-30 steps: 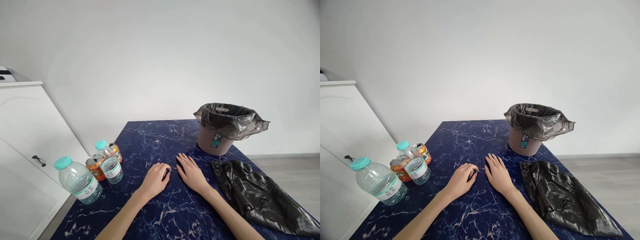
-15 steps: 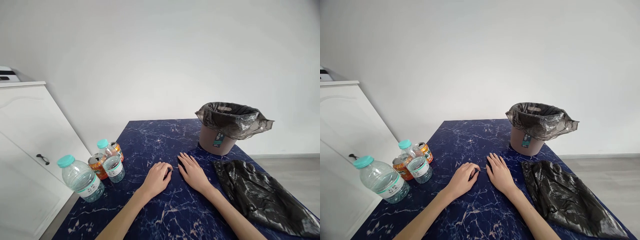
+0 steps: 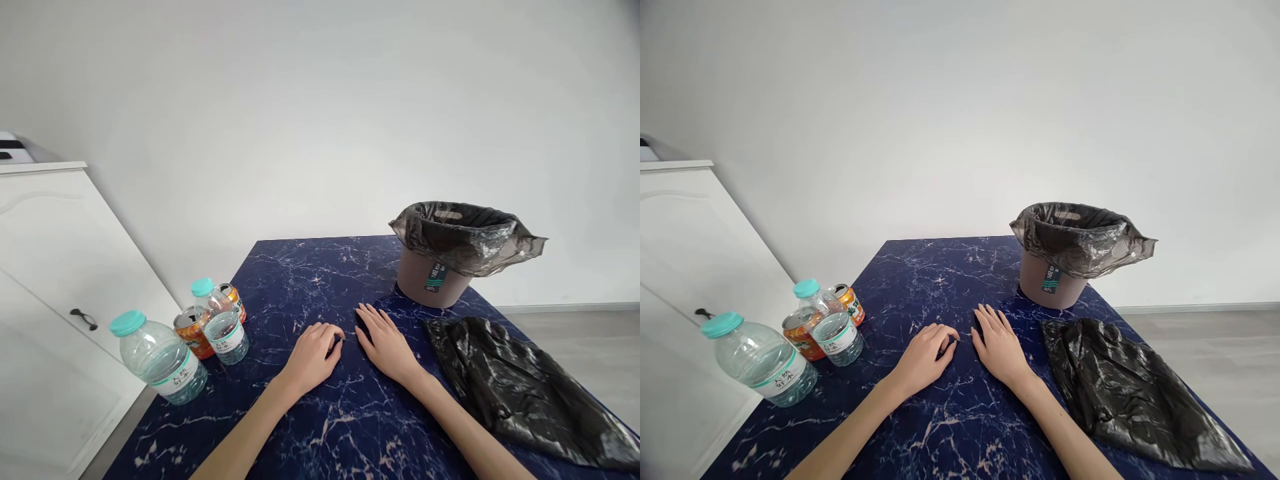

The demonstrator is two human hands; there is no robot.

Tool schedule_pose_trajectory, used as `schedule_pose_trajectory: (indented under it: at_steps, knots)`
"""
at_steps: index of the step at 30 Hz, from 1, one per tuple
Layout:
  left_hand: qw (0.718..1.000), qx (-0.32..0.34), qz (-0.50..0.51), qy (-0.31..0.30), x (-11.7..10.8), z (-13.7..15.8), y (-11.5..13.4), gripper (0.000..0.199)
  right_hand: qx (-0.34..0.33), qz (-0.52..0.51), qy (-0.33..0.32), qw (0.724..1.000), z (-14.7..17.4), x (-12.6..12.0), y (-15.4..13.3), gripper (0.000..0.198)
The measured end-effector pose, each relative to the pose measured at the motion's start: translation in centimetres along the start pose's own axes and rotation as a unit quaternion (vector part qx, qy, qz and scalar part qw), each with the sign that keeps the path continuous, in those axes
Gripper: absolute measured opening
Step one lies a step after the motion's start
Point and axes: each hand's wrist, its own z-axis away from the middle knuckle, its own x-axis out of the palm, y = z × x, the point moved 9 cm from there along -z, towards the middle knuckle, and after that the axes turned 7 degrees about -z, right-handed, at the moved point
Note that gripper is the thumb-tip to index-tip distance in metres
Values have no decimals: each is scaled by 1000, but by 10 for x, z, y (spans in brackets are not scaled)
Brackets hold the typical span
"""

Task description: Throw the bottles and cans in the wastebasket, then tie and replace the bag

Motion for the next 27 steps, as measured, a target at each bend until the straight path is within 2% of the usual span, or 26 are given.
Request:
schedule_pose_trajectory:
  at_steps: [27]
  knots:
    - [1000,-4,-2,-9,1,1,0,13,-6,1,-2,1000,0,0,-1,51]
